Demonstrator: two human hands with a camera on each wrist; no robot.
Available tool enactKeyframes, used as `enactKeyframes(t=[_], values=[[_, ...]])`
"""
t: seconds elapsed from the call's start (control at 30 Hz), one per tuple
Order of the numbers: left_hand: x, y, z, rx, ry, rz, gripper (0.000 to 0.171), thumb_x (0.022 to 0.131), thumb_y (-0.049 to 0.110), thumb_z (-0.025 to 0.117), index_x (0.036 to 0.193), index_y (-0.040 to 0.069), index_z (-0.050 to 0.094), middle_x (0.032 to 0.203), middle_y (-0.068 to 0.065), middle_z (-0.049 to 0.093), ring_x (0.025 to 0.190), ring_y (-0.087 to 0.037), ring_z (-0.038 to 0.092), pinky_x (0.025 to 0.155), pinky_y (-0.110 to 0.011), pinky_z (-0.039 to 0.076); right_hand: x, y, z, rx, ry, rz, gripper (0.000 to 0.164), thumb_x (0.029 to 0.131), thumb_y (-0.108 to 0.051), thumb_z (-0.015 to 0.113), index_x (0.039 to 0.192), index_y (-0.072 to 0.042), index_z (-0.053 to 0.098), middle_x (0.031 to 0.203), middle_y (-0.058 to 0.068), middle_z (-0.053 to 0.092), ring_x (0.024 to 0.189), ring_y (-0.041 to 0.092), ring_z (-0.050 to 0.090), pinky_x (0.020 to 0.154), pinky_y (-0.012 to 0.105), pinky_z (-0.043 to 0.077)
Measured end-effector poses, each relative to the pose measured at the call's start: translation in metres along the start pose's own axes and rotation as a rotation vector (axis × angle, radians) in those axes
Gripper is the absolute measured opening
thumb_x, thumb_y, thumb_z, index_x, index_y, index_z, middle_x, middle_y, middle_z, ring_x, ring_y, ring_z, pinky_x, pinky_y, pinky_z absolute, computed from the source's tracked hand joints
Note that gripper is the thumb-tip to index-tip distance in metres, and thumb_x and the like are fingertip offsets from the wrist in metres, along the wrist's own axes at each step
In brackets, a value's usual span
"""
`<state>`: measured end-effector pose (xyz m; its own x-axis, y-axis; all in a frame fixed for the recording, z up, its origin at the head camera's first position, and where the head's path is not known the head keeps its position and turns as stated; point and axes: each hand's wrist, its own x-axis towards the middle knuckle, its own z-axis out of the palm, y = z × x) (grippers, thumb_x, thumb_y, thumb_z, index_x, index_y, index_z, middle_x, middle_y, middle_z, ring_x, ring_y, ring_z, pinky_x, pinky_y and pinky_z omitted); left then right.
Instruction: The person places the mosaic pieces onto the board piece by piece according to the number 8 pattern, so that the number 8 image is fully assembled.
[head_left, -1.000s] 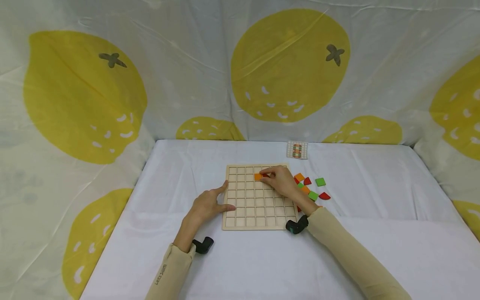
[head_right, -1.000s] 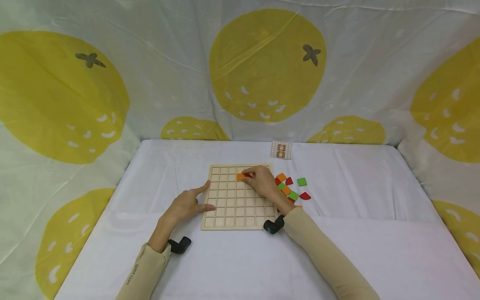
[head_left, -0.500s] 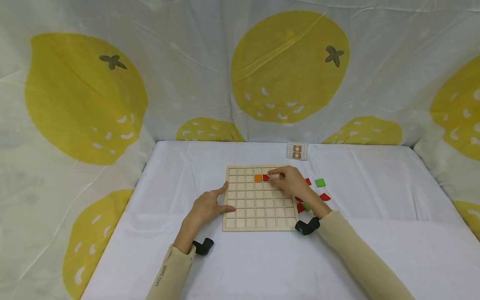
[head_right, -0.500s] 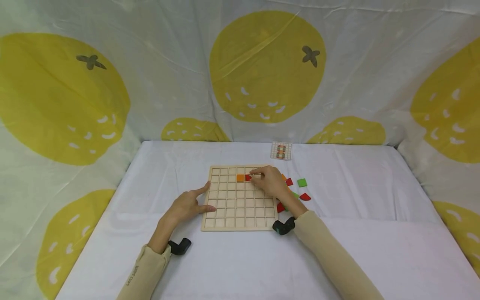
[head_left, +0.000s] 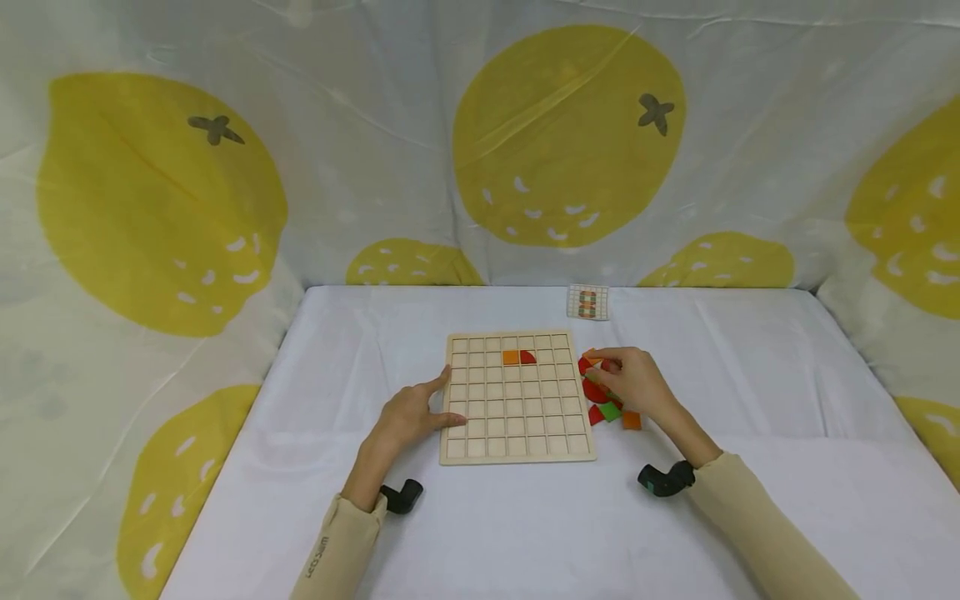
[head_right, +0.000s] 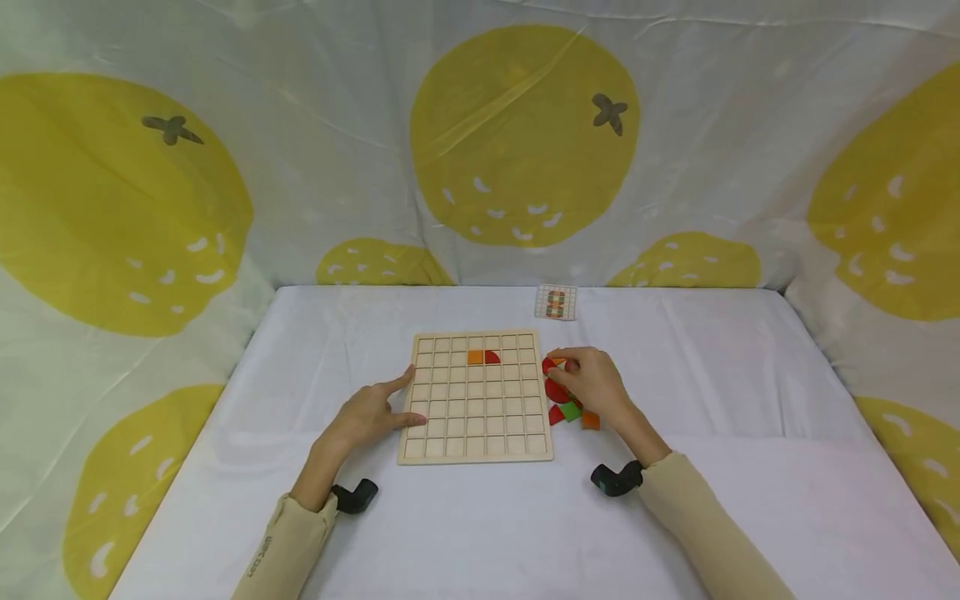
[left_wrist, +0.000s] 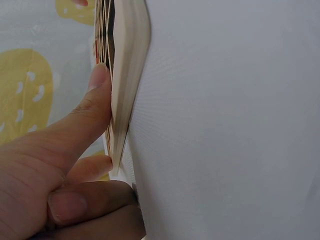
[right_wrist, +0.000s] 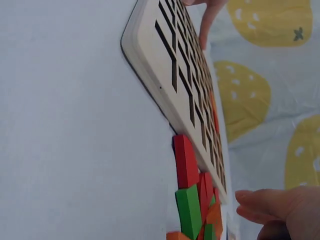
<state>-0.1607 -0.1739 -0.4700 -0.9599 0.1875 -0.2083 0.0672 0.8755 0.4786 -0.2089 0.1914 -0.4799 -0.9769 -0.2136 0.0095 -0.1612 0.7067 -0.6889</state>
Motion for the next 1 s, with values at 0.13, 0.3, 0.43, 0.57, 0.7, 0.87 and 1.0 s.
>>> enactKeyframes(t=[0.13,0.3,0.43,0.57,0.7,0.87,1.0], values=[[0.000,0.000,0.000,-0.008,0.000,0.003,0.095,0.086,0.044,0.081,0.162,0.013,0.033,0.153,-0.025,0.051,0.141,-0.040,0.052,0.107,-0.054,0.049,-0.007,0.009,-0.007,-0.008,0.037,0.046,0.033,0.095,-0.019,0.076,0.125,-0.003,0.074,0.058,-0.003,0.033,0.054,0.015,0.034,0.052,0.025,0.025],[0.000,0.000,0.000,-0.014,0.000,-0.004,0.095,0.087,0.045,0.081,0.162,0.013,0.033,0.154,-0.025,0.049,0.141,-0.041,0.051,0.107,-0.054,0.049,-0.013,0.017,-0.014,0.011,0.036,0.085,0.036,0.096,-0.021,0.076,0.127,-0.004,0.073,0.059,-0.002,0.034,0.055,0.017,0.034,0.052,0.025,0.025],[0.000,0.000,0.001,-0.012,0.001,-0.011,0.094,0.087,0.045,0.081,0.162,0.014,0.033,0.155,-0.025,0.049,0.142,-0.041,0.051,0.106,-0.054,0.049,-0.016,0.023,-0.017,0.014,0.042,0.091,0.037,0.096,-0.021,0.076,0.128,-0.003,0.072,0.060,-0.002,0.037,0.055,0.016,0.039,0.051,0.025,0.029],[0.001,-0.001,0.002,-0.012,0.003,-0.008,0.094,0.087,0.044,0.081,0.162,0.014,0.033,0.154,-0.024,0.050,0.141,-0.040,0.052,0.105,-0.054,0.050,-0.018,0.028,-0.019,0.001,0.066,0.090,0.036,0.096,-0.018,0.076,0.127,-0.002,0.072,0.060,-0.002,0.042,0.055,0.015,0.042,0.051,0.024,0.032],[0.001,-0.002,0.002,-0.015,0.009,-0.003,0.094,0.087,0.043,0.081,0.162,0.013,0.034,0.153,-0.025,0.050,0.140,-0.040,0.052,0.105,-0.054,0.050,-0.020,0.032,-0.021,-0.009,0.086,0.107,0.035,0.095,-0.017,0.076,0.127,-0.002,0.073,0.061,-0.001,0.045,0.056,0.016,0.043,0.050,0.024,0.032],[0.000,-0.002,0.002,-0.022,0.001,0.002,0.095,0.087,0.043,0.081,0.162,0.012,0.033,0.154,-0.026,0.050,0.141,-0.041,0.051,0.106,-0.055,0.049,-0.023,0.036,-0.023,-0.032,0.103,0.136,0.036,0.095,-0.016,0.076,0.128,-0.003,0.072,0.063,0.001,0.045,0.059,0.017,0.044,0.052,0.025,0.032],[0.000,-0.001,0.001,-0.026,0.004,0.003,0.095,0.087,0.043,0.082,0.162,0.012,0.033,0.154,-0.026,0.050,0.141,-0.041,0.051,0.106,-0.055,0.048,-0.023,0.039,-0.024,-0.040,0.117,0.133,0.036,0.094,-0.015,0.077,0.127,-0.002,0.072,0.063,0.002,0.043,0.058,0.017,0.043,0.052,0.025,0.031]])
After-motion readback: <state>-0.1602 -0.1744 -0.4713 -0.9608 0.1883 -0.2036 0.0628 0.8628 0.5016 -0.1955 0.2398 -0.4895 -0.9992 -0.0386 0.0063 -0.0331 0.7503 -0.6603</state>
